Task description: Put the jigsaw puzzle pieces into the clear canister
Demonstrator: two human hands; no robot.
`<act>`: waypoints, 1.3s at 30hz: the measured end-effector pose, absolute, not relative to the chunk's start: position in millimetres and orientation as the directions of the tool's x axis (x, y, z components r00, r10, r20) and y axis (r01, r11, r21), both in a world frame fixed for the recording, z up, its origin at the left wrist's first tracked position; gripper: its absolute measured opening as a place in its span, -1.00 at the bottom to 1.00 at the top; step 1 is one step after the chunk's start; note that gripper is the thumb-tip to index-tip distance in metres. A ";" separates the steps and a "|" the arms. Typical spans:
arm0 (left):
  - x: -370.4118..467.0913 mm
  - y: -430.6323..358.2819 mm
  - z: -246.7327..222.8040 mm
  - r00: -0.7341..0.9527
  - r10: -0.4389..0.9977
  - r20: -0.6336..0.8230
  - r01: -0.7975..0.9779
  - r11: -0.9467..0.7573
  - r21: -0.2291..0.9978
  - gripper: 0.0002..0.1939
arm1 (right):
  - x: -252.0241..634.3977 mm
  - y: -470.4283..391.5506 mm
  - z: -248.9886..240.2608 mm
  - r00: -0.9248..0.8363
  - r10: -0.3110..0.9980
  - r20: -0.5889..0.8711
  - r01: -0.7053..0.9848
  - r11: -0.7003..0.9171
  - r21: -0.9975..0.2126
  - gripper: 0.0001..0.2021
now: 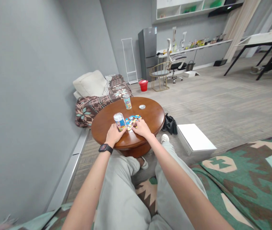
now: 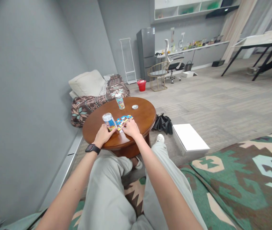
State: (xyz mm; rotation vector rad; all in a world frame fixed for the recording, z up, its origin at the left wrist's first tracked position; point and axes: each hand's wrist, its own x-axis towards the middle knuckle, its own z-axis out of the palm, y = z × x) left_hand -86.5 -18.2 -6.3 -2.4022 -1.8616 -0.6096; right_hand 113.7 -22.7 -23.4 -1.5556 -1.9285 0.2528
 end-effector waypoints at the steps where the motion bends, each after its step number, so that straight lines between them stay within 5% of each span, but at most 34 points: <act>1: -88.2 -17.8 -7.9 0.197 0.923 0.331 0.921 -0.290 0.261 -0.40 | 113.8 -22.4 -23.5 -0.099 0.930 0.353 0.808 0.282 -0.517 -0.80; 17: -104.2 -22.0 -3.6 0.273 0.933 0.233 0.530 -0.348 0.773 -0.50 | 113.5 -25.7 -22.1 -0.133 0.928 0.347 0.845 0.289 -0.449 -0.79; 39: -105.5 -24.3 -3.8 0.251 0.959 0.131 0.485 -0.242 0.840 -0.35 | 116.5 -20.8 -29.0 -0.207 0.904 0.375 0.780 0.384 -0.495 -0.80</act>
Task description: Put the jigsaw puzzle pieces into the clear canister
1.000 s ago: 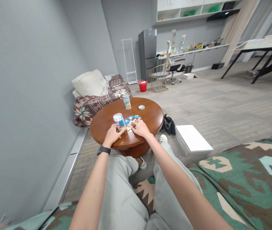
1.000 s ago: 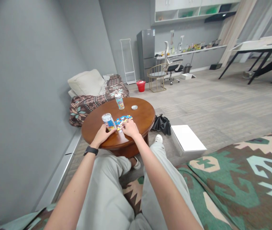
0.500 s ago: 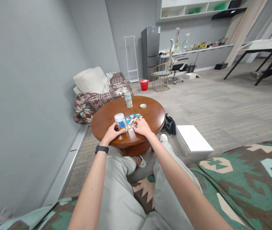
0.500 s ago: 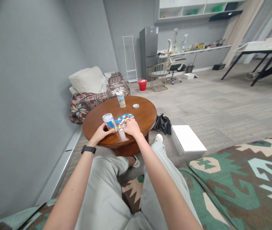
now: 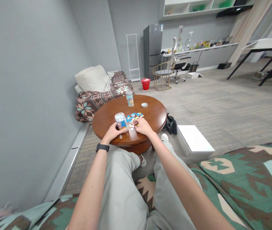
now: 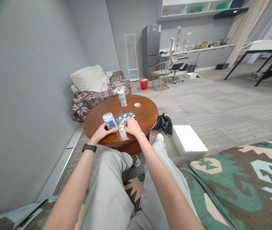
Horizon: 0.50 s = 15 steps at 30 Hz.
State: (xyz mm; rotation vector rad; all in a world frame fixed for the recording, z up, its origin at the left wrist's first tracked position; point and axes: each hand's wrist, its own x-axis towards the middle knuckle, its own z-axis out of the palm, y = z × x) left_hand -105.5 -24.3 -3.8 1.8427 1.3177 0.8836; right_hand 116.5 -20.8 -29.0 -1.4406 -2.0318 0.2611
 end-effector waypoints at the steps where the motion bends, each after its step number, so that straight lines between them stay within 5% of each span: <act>1: -105.9 -23.8 -4.5 0.247 0.959 0.137 0.487 -0.245 0.838 -0.35 | 116.6 -20.4 -29.5 -0.216 0.903 0.372 0.776 0.390 -0.496 -0.78; 15: -106.6 -23.4 -4.8 0.256 0.956 0.139 0.497 -0.254 0.830 -0.33 | 114.7 -24.7 -25.0 -0.220 0.901 0.373 0.826 0.376 -0.420 -0.81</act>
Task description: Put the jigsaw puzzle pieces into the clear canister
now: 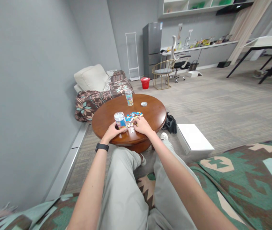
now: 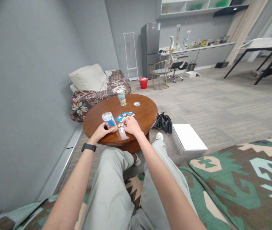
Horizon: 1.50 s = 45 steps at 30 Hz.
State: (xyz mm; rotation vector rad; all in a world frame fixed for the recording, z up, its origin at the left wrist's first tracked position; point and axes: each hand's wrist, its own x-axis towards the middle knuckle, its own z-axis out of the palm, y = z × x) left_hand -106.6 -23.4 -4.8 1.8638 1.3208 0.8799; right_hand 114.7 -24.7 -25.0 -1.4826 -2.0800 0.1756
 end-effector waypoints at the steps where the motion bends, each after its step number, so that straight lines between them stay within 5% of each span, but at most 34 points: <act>1: -107.1 -22.7 -5.5 0.258 0.956 0.143 0.498 -0.258 0.828 -0.33 | 114.7 -24.9 -24.8 -0.215 0.902 0.375 0.827 0.373 -0.422 -0.81; 9: -108.8 -20.4 -7.3 0.275 0.947 0.165 0.505 -0.289 0.813 -0.34 | 115.1 -28.4 -24.9 -0.267 0.882 0.388 0.796 0.428 -0.427 -0.65; 16: -110.9 -18.8 -10.4 0.269 0.948 0.170 0.515 -0.291 0.806 -0.32 | 117.6 -21.3 -28.8 -0.232 0.888 0.396 0.772 0.416 -0.481 -0.83; 25: -111.3 -18.7 -9.6 0.276 0.947 0.165 0.524 -0.292 0.800 -0.34 | 116.8 -36.3 -16.2 -0.374 0.855 0.361 0.730 0.511 -0.454 -0.83; 32: -111.3 -19.4 -8.6 0.288 0.943 0.170 0.524 -0.303 0.796 -0.37 | 117.2 -34.8 -17.2 -0.207 0.905 0.372 0.817 0.369 -0.444 -0.76; 45: -109.4 -19.1 -10.7 0.281 0.927 0.248 0.493 -0.361 0.791 -0.29 | 116.2 -40.5 -11.8 -0.293 0.888 0.355 0.790 0.433 -0.433 -0.91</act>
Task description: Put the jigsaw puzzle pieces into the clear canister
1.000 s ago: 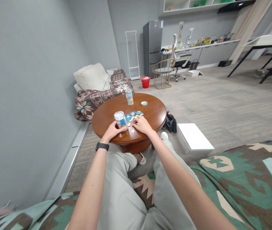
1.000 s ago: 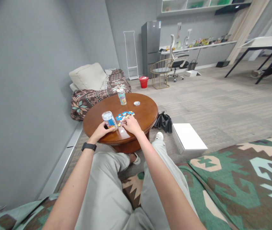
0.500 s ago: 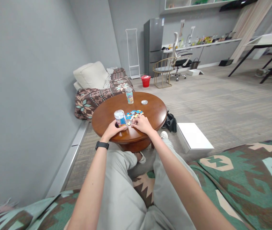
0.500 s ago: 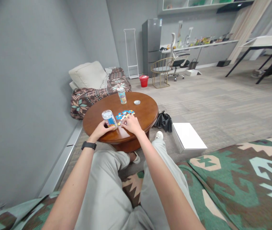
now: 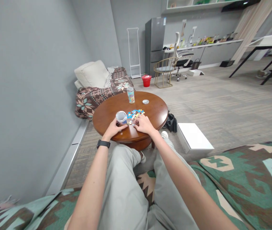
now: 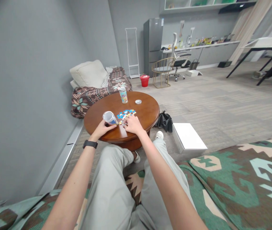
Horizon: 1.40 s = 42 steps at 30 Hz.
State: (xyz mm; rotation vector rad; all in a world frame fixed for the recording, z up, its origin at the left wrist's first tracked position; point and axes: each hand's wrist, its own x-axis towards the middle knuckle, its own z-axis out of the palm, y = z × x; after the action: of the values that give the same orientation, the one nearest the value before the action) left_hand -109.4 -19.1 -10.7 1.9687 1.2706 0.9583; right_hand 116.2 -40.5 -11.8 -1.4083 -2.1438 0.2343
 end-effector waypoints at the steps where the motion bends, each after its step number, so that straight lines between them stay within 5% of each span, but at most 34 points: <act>1: -110.1 -17.9 -11.9 0.292 0.917 0.272 0.482 -0.387 0.786 -0.29 | 116.2 -40.0 -12.2 -0.316 0.878 0.360 0.770 0.459 -0.442 -0.91; 4: -111.8 -14.9 -15.4 0.313 0.889 0.335 0.446 -0.448 0.775 -0.32 | 115.9 -38.8 -10.8 -0.335 0.859 0.387 0.704 0.501 -0.504 -0.87; 8: -112.6 -13.9 -17.2 0.330 0.873 0.358 0.416 -0.476 0.775 -0.38 | 111.6 -43.8 5.0 -0.087 0.811 0.579 0.590 0.511 -0.625 -0.90; 10: -112.8 -14.3 -17.2 0.343 0.863 0.371 0.409 -0.493 0.768 -0.40 | 106.0 -49.1 19.3 -0.009 0.736 0.677 0.535 0.576 -0.618 -0.93; 13: -112.9 -15.3 -17.4 0.342 0.859 0.380 0.413 -0.501 0.761 -0.41 | 94.5 -54.7 41.2 -0.134 0.668 0.732 0.511 0.680 -0.527 -0.89; 18: -112.2 -17.2 -17.5 0.341 0.874 0.345 0.413 -0.469 0.780 -0.41 | 89.8 -49.7 50.3 -0.193 0.680 0.707 0.533 0.678 -0.506 -0.79; 22: -111.4 -18.9 -15.7 0.340 0.882 0.327 0.406 -0.451 0.795 -0.39 | 107.6 -40.5 26.9 -0.064 0.862 0.503 0.685 0.404 -0.606 -0.74; 27: -111.2 -21.3 -13.1 0.329 0.887 0.325 0.417 -0.445 0.792 -0.40 | 123.6 -31.6 -4.0 -0.152 0.966 0.210 0.896 0.224 -0.383 -0.75; 42: -111.2 -22.2 -12.5 0.329 0.893 0.307 0.412 -0.428 0.804 -0.36 | 121.0 -19.9 -7.0 -0.151 0.972 0.178 0.881 0.214 -0.423 -0.88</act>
State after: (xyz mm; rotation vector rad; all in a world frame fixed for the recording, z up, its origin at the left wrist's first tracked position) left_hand -111.2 -22.2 -12.5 1.9851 1.1432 1.0135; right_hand 121.0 -19.9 -7.0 -1.7168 -2.0886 0.3060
